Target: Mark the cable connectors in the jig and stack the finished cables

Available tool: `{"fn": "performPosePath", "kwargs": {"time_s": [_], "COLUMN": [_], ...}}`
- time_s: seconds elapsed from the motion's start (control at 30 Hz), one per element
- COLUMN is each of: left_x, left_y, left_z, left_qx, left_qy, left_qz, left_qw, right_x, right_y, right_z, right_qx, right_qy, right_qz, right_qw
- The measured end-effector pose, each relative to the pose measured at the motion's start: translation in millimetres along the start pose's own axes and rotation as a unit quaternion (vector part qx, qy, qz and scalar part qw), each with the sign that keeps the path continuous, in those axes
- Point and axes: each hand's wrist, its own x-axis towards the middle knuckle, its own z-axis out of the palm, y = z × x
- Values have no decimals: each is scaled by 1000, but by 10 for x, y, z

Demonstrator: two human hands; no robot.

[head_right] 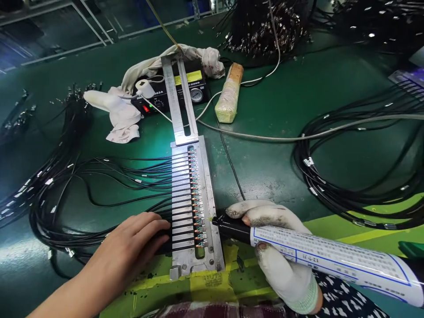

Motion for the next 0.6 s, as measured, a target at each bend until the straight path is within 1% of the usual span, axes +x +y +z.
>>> {"fn": "performPosePath", "kwargs": {"time_s": [0.07,0.13,0.23,0.3,0.33,0.37,0.4,0.47,0.53,0.6], "left_x": [61,131,178,153,128,99,69,20,4,28], "left_y": [-35,-65,-107,-137,-155,-175,-198,-253,-319,-400], "left_z": [-25,-95,-199,-256,-282,-308,-330,-349,-315,-223], "left_qx": [-50,-112,-173,-200,-216,-231,-246,-268,-277,-250], "left_qy": [-18,-53,-92,-96,-89,-74,-47,31,121,206], "left_qz": [-25,-45,-59,-56,-52,-48,-48,-69,-119,-182], "left_qw": [998,991,979,973,971,969,967,960,946,929], "right_x": [-5,2,13,14,13,12,10,5,2,9], "right_y": [20,29,31,35,39,44,48,44,12,-48], "right_z": [-23,-31,-27,-22,-20,-19,-18,-14,-4,16], "right_qx": [-11,-27,-46,-51,-50,-46,-40,-32,-44,-85], "right_qy": [-11,-16,-13,-2,4,7,7,3,-10,-47], "right_qz": [-22,-44,-58,-59,-61,-63,-63,-61,-54,-49], "right_qw": [1000,999,997,997,997,997,997,998,997,994]}}
